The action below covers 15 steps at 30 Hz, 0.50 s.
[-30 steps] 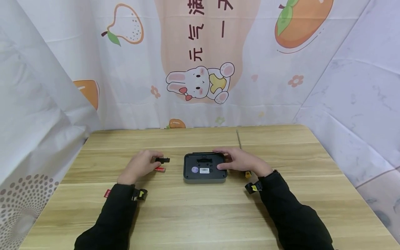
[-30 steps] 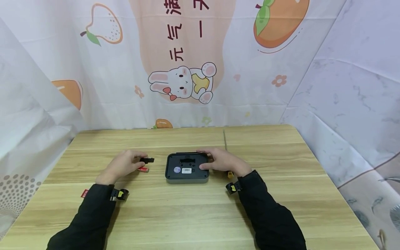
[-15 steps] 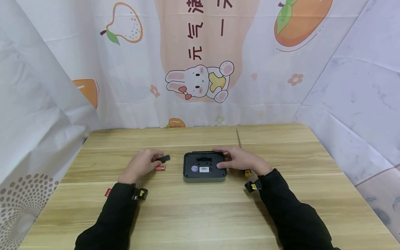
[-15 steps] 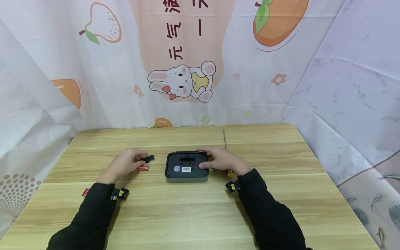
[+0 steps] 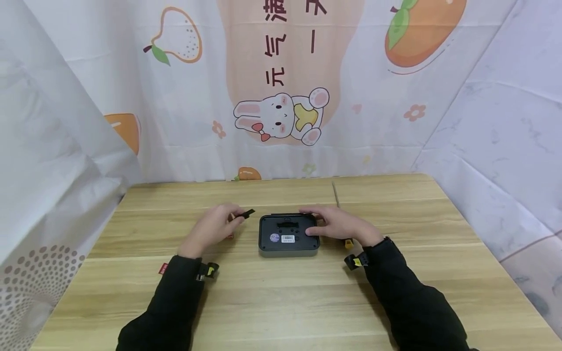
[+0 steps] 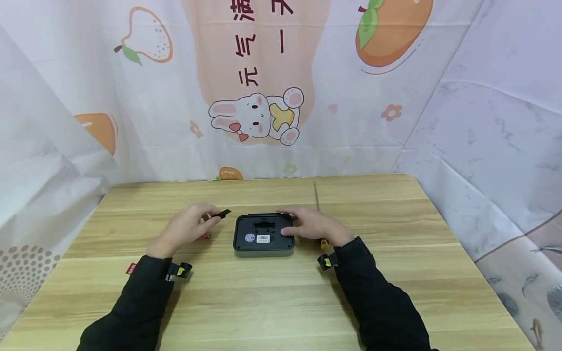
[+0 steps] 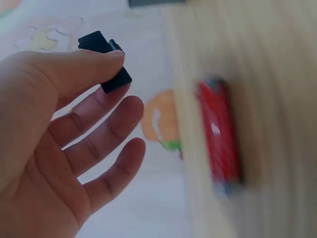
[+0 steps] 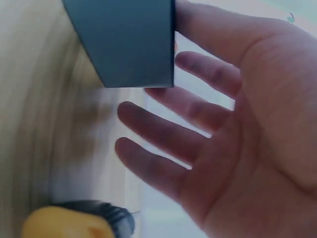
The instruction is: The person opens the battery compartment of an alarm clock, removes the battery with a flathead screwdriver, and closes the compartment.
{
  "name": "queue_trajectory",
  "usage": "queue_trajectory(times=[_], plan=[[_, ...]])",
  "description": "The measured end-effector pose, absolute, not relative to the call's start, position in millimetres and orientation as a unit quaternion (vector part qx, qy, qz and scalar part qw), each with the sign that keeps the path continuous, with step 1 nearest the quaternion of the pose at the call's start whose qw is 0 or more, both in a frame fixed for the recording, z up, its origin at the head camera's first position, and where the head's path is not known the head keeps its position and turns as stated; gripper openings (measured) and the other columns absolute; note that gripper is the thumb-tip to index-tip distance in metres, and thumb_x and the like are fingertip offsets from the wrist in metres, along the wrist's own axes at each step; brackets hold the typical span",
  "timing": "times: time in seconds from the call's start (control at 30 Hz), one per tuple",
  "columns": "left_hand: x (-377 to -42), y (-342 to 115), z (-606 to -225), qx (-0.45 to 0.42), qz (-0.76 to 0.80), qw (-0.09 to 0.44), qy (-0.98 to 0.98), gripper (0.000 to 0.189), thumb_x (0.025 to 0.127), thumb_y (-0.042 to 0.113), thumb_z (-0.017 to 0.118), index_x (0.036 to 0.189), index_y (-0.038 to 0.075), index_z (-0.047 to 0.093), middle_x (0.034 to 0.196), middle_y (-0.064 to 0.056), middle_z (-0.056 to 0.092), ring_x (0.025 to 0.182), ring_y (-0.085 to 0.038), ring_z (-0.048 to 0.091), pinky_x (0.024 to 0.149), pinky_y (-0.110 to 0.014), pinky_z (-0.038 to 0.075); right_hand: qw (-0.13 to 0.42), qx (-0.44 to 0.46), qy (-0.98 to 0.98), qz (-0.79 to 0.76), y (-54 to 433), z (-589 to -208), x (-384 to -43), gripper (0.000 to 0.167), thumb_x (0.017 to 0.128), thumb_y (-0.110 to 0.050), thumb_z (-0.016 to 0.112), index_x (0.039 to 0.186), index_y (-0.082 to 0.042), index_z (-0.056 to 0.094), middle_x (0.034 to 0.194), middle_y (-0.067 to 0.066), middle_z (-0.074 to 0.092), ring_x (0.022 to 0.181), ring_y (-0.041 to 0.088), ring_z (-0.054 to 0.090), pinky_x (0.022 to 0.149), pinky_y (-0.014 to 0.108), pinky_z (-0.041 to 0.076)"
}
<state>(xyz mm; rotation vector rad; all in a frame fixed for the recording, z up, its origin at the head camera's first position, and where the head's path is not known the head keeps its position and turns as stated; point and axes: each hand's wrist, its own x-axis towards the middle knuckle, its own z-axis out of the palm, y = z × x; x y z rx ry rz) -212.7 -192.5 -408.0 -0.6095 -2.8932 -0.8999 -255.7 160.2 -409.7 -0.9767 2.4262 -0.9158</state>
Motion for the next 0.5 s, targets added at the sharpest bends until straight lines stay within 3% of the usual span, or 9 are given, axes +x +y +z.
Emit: queue_trajectory(times=[0.13,0.23,0.37,0.5], plan=[[-218.3,-171.5,-399.1,-0.223,-0.285,0.073,-0.929,0.011,0.095,0.015,0.072,0.105,0.011,0.077,0.09,0.004,0.071,0.069,-0.006,0.06,0.059,-0.027,0.049,0.147,-0.357,0.854,-0.348,156.9,-402.2,-256.1,0.055,0.103,-0.029,0.062,0.15,-0.005,0.048,0.147,0.017,0.051,0.13,0.038,0.054,0.104,0.053,0.044],[-221.9,-155.4,-398.0,-0.243,-0.278,0.112,-0.923,0.01,0.094,0.012,0.072,0.103,0.011,0.077,0.09,0.003,0.071,0.071,-0.006,0.06,0.059,-0.025,0.049,0.129,-0.36,0.845,-0.374,146.4,-395.6,-258.3,0.048,0.105,-0.03,0.059,0.146,-0.007,0.053,0.14,0.018,0.058,0.124,0.033,0.059,0.103,0.05,0.046],[-221.1,-136.4,-401.2,-0.279,-0.262,0.155,-0.911,0.012,0.092,0.009,0.074,0.104,0.008,0.077,0.093,0.0,0.072,0.073,-0.009,0.061,0.062,-0.025,0.05,0.11,-0.369,0.838,-0.387,132.9,-391.7,-259.8,0.04,0.106,-0.03,0.057,0.14,-0.009,0.061,0.129,0.014,0.066,0.11,0.023,0.066,0.092,0.04,0.053],[-216.5,-121.2,-403.3,-0.323,-0.247,0.18,-0.896,0.015,0.092,0.01,0.074,0.106,0.009,0.078,0.095,-0.001,0.073,0.081,-0.011,0.066,0.071,-0.029,0.054,0.118,-0.383,0.817,-0.415,129.7,-391.1,-257.6,0.036,0.106,-0.024,0.056,0.136,-0.005,0.063,0.12,0.01,0.07,0.096,0.024,0.07,0.082,0.035,0.055]])
